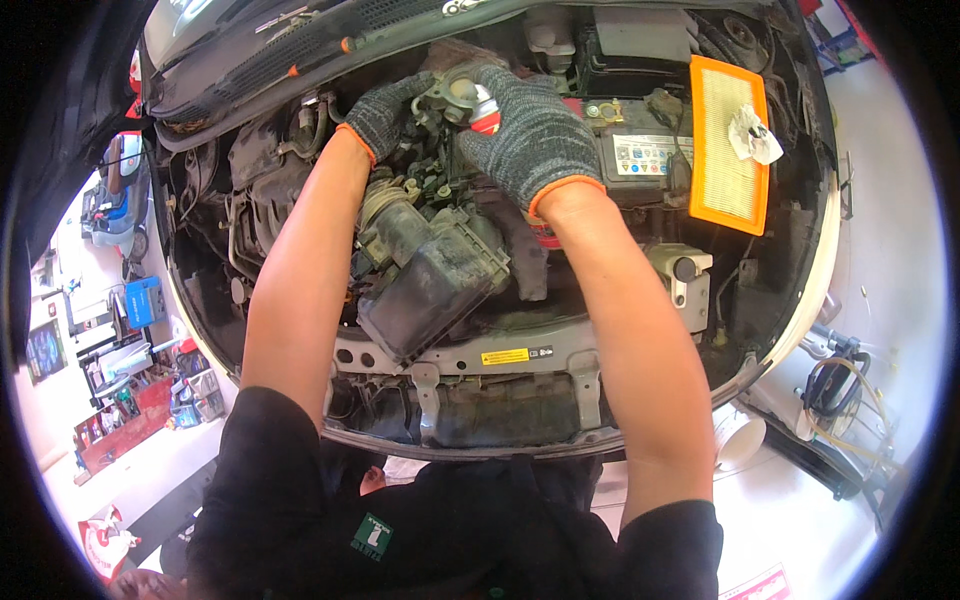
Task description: The person sprays cleaner into the throttle body of a car engine and wipes the component with a cloth.
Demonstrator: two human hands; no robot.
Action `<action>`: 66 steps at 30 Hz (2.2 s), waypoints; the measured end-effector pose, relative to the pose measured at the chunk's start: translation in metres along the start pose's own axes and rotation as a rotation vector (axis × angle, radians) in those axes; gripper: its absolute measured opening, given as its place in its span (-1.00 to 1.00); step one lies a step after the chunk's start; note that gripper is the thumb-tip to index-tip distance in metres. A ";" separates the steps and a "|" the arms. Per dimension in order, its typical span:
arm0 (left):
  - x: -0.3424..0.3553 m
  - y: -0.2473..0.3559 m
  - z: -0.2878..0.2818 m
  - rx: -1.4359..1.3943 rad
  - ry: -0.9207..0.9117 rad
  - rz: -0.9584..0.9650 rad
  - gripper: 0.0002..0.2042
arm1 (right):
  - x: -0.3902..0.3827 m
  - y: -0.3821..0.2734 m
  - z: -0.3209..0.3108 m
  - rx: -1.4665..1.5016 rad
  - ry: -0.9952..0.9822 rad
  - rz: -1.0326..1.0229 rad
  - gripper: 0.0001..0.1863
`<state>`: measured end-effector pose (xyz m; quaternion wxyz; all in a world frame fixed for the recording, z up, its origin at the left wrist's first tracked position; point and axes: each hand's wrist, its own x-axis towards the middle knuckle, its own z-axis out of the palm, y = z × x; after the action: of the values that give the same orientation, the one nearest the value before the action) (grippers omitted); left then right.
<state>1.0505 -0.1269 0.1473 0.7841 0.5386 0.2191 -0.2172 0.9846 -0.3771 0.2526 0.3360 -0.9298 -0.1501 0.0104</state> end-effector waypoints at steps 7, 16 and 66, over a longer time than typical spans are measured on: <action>-0.013 0.005 0.019 -0.057 0.016 -0.033 -0.80 | -0.011 0.007 0.002 0.041 0.025 -0.042 -0.30; -0.009 0.004 0.010 -0.020 0.003 -0.039 -0.75 | -0.017 0.002 -0.008 0.006 0.129 0.037 -0.37; -0.010 0.001 0.023 -0.033 -0.196 -0.013 -0.62 | -0.047 0.210 -0.183 -0.673 0.281 0.449 -0.67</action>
<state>1.0460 -0.1473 0.1612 0.8089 0.5005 0.1484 -0.2704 1.0191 -0.6573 0.2586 0.0206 -0.9895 0.1082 -0.0933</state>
